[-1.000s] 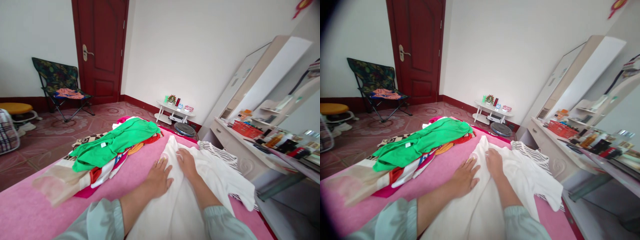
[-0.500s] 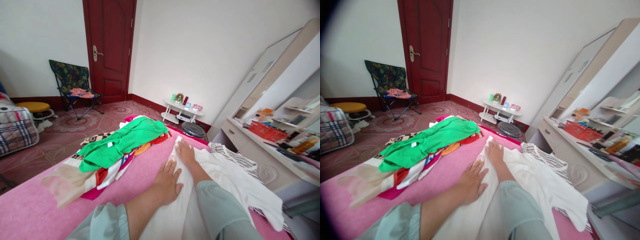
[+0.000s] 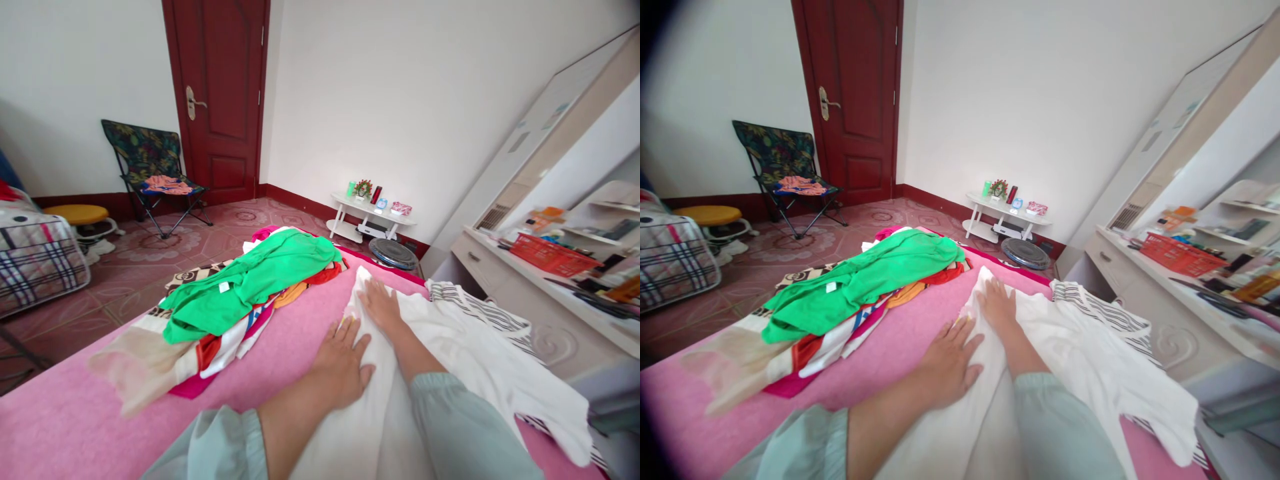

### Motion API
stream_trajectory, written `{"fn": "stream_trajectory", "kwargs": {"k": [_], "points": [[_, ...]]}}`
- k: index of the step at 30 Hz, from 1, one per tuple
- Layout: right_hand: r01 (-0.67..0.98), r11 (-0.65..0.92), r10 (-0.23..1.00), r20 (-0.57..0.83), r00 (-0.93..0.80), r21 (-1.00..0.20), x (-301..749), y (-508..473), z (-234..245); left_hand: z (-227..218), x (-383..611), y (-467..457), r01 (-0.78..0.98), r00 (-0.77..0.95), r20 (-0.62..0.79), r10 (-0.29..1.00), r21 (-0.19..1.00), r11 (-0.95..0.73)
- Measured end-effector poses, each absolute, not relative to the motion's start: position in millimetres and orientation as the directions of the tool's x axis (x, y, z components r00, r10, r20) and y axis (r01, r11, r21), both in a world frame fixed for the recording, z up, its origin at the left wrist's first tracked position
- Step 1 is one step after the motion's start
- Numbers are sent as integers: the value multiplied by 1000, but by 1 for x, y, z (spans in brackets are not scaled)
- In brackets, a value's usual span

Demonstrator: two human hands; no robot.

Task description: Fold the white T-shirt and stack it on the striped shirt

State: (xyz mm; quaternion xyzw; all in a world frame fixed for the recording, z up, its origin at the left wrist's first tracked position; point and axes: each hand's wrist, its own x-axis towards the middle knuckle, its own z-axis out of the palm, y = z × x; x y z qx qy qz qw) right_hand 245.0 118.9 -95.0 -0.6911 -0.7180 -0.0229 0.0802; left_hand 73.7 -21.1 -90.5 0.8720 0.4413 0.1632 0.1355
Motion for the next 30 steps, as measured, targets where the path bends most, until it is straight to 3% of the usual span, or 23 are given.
{"fn": "stream_trajectory", "kwargs": {"k": [9, 13, 19, 25, 30], "points": [[998, 50, 999, -10, -51, -44, 245, 66, -83, -98, 73, -17, 727, 554, 211, 805, 348, -592], [984, 156, 984, 101, -147, -88, 251, -8, -73, -99, 73, -17, 730, 559, 226, 798, 322, -603], [971, 172, 981, 116, -154, -166, 266, -105, -90, -102, 76, -21, 750, 548, 271, 791, 258, -609], [971, 180, 951, 280, -130, -158, 265, -127, -96, -101, 74, -37, 797, 544, 201, 814, 179, -577], [936, 307, 883, 418, -213, -173, 263, -132, -91, -97, 60, -62, 786, 581, 122, 804, 173, -594]]}}
